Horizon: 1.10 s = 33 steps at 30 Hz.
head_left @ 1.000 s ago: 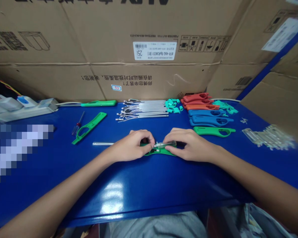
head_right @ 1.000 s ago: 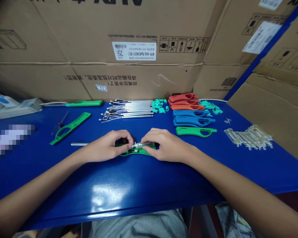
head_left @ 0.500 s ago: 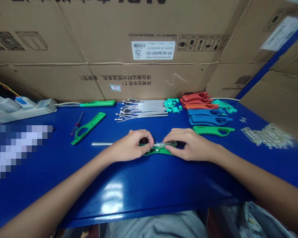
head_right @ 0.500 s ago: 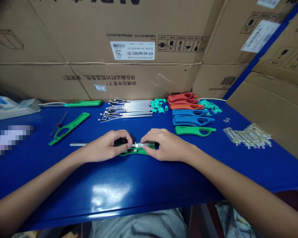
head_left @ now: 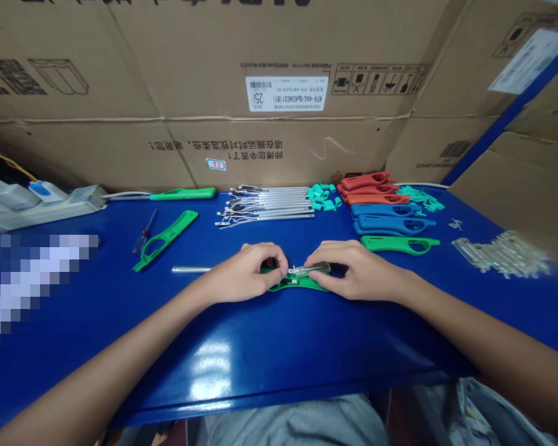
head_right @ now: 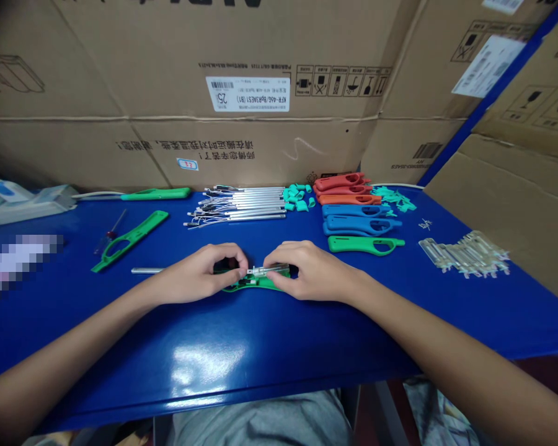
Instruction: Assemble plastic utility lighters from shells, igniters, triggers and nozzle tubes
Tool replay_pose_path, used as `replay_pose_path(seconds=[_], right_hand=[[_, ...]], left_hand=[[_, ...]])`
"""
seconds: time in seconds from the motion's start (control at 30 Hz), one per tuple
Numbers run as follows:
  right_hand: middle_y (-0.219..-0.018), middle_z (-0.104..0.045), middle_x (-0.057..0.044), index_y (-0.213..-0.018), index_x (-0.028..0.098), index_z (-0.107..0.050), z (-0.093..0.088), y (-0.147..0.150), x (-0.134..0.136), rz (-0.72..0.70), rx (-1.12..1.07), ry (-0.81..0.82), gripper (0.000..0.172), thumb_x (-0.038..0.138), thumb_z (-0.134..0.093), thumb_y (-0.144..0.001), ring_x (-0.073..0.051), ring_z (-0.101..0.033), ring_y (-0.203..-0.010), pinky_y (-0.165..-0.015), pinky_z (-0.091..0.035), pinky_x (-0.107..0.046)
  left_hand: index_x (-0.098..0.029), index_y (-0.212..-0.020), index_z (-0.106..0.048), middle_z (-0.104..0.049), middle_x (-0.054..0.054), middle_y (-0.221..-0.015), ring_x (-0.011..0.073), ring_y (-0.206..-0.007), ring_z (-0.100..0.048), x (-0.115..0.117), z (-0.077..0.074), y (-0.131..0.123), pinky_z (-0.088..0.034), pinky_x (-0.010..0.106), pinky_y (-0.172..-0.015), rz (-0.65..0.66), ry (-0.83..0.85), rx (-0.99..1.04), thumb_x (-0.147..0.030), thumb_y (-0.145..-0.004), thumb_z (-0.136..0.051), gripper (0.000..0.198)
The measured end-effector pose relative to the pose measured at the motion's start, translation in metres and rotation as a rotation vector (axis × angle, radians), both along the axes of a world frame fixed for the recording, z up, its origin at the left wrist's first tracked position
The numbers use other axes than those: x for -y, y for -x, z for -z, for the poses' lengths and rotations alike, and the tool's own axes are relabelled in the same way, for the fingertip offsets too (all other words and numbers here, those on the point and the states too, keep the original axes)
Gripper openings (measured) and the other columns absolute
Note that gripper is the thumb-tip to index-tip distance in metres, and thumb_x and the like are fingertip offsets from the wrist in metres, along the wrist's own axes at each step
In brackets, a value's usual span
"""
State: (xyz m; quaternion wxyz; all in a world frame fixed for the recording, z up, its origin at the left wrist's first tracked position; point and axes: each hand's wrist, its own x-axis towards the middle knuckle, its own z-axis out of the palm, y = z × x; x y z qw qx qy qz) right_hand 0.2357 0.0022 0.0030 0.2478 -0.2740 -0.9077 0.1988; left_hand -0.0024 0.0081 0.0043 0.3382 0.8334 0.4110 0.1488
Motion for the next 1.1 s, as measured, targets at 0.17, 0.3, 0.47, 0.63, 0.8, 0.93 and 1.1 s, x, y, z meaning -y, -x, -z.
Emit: replay_pose_path(seconds=[0.17,0.3,0.47,0.63,0.8,0.93,1.1], right_hand=[[-0.088,-0.072,-0.006,-0.095,0.016,-0.070,0.0016,0.0002,-0.0003,0.020,-0.006,-0.009,0.012,0.015,-0.059,-0.089,-0.015,-0.063,-0.077,-0.071,-0.049,-0.027],[-0.086,-0.072,-0.006,-0.095,0.015,-0.070,0.0022,0.0007,-0.0007,0.025,-0.006,-0.022,0.013,0.015,-0.059,-0.090,-0.015,-0.063,-0.075,-0.069,-0.048,-0.026],[-0.085,-0.072,-0.005,-0.095,0.016,-0.070,0.0026,0.0007,-0.0012,0.026,-0.009,-0.020,0.014,0.015,-0.058,-0.090,-0.015,-0.063,-0.075,-0.069,-0.048,-0.026],[-0.089,-0.073,-0.006,-0.097,0.016,-0.070,0.0044,0.0003,-0.0017,0.039,-0.005,-0.009,0.015,0.015,-0.057,-0.091,-0.015,-0.064,-0.078,-0.071,-0.048,-0.027],[-0.091,-0.073,-0.006,-0.099,0.016,-0.070,0.0053,0.0003,-0.0024,0.044,0.003,-0.008,0.016,0.017,-0.056,-0.093,-0.016,-0.065,-0.081,-0.073,-0.049,-0.028],[-0.092,-0.073,-0.007,-0.100,0.015,-0.070,0.0050,0.0001,-0.0022,0.037,0.004,-0.007,0.015,0.020,-0.057,-0.094,-0.018,-0.065,-0.084,-0.075,-0.049,-0.029],[-0.093,-0.073,-0.007,-0.100,0.015,-0.069,0.0044,0.0006,-0.0019,0.021,-0.003,-0.011,0.016,0.020,-0.055,-0.095,-0.018,-0.065,-0.085,-0.075,-0.050,-0.030]], left_hand=[[-0.018,-0.088,-0.066,-0.069,0.003,-0.092,0.0180,-0.088,-0.060,-0.0004,0.0017,0.0000,-0.044,0.031,-0.082,0.008,-0.010,0.005,-0.022,-0.087,-0.054,0.013],[-0.018,-0.088,-0.066,-0.068,0.003,-0.093,0.0185,-0.089,-0.060,-0.0007,0.0026,0.0000,-0.044,0.031,-0.082,0.007,-0.006,-0.001,-0.022,-0.087,-0.054,0.013],[-0.018,-0.087,-0.066,-0.069,0.003,-0.092,0.0181,-0.089,-0.060,-0.0007,0.0015,-0.0007,-0.044,0.030,-0.082,-0.005,-0.006,-0.003,-0.021,-0.087,-0.054,0.013],[-0.018,-0.086,-0.066,-0.069,0.002,-0.090,0.0169,-0.084,-0.061,0.0000,0.0017,-0.0010,-0.044,0.030,-0.080,-0.022,-0.011,0.004,-0.021,-0.087,-0.053,0.013],[-0.018,-0.085,-0.066,-0.069,0.001,-0.089,0.0164,-0.081,-0.061,0.0005,0.0018,-0.0025,-0.043,0.029,-0.077,-0.053,0.003,0.002,-0.020,-0.086,-0.054,0.012],[-0.018,-0.085,-0.066,-0.069,0.001,-0.087,0.0161,-0.079,-0.060,0.0005,0.0018,-0.0028,-0.043,0.029,-0.076,-0.052,0.008,0.005,-0.020,-0.086,-0.054,0.013],[-0.018,-0.085,-0.066,-0.069,0.002,-0.088,0.0165,-0.080,-0.061,0.0009,0.0020,-0.0027,-0.043,0.028,-0.076,-0.059,0.008,0.008,-0.020,-0.086,-0.054,0.013]])
